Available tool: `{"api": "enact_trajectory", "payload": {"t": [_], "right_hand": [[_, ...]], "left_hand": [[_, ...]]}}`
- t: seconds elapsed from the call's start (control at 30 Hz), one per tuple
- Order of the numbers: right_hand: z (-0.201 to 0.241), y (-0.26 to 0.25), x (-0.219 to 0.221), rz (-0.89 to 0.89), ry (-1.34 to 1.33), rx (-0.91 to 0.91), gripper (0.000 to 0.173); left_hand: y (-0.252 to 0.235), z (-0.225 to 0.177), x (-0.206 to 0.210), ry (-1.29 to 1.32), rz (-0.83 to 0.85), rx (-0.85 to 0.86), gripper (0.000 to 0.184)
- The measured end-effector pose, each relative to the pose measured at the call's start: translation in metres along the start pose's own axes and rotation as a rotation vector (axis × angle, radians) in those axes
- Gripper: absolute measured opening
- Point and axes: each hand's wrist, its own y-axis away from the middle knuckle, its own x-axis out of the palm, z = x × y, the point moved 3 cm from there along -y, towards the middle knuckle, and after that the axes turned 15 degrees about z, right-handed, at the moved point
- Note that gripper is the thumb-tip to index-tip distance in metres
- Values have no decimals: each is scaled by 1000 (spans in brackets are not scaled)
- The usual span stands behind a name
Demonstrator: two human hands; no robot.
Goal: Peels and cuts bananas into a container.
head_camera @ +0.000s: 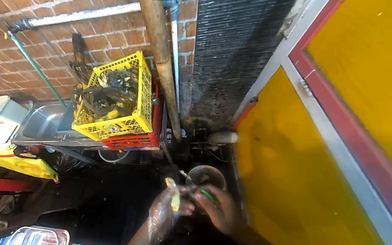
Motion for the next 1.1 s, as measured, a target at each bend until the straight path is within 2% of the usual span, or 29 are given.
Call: {"api": "enact_trajectory", "payload": {"t": [0.1, 0.17, 0.23, 0.3, 0.37, 0.43, 0.5, 0.63, 0.73, 0.8, 0.9, 1.1], "right_hand": [[1, -6, 6, 91, -83, 80, 34], [3, -9, 17, 166, -200, 194, 34], [7, -13, 25, 191, -308, 309, 29], [9, -17, 29, 187, -342, 371, 27], [11, -19, 31, 189, -362, 391, 28], [16, -21, 33, 197, -390, 355, 28], [18, -20, 33, 217, -349, 284, 29], [5, -15, 23, 223, 27, 135, 46], [2, -11, 12, 207, 271, 92, 48], [2, -11, 9, 182, 341, 57, 46], [1, -10, 6, 192, 316, 29, 45], [-6, -9, 11, 167, 325, 24, 45]], "left_hand": [[-8, 5, -11, -34, 6, 169, 44], [-11, 5, -16, -249, 47, 257, 45], [-13, 5, -17, -460, 47, 258, 47], [-12, 7, -17, -604, -54, 237, 46], [-12, 6, -15, -670, -151, 297, 42], [-13, -1, -10, -669, -225, 337, 49], [-18, -6, -10, -535, -274, 377, 51], [-24, -12, -18, -217, -146, 399, 43], [-24, -17, -21, -267, -56, 357, 45], [-26, -18, -26, -341, -8, 355, 45], [-27, -18, -30, -417, 20, 384, 42], [-25, -18, -32, -389, 13, 371, 39]]}}
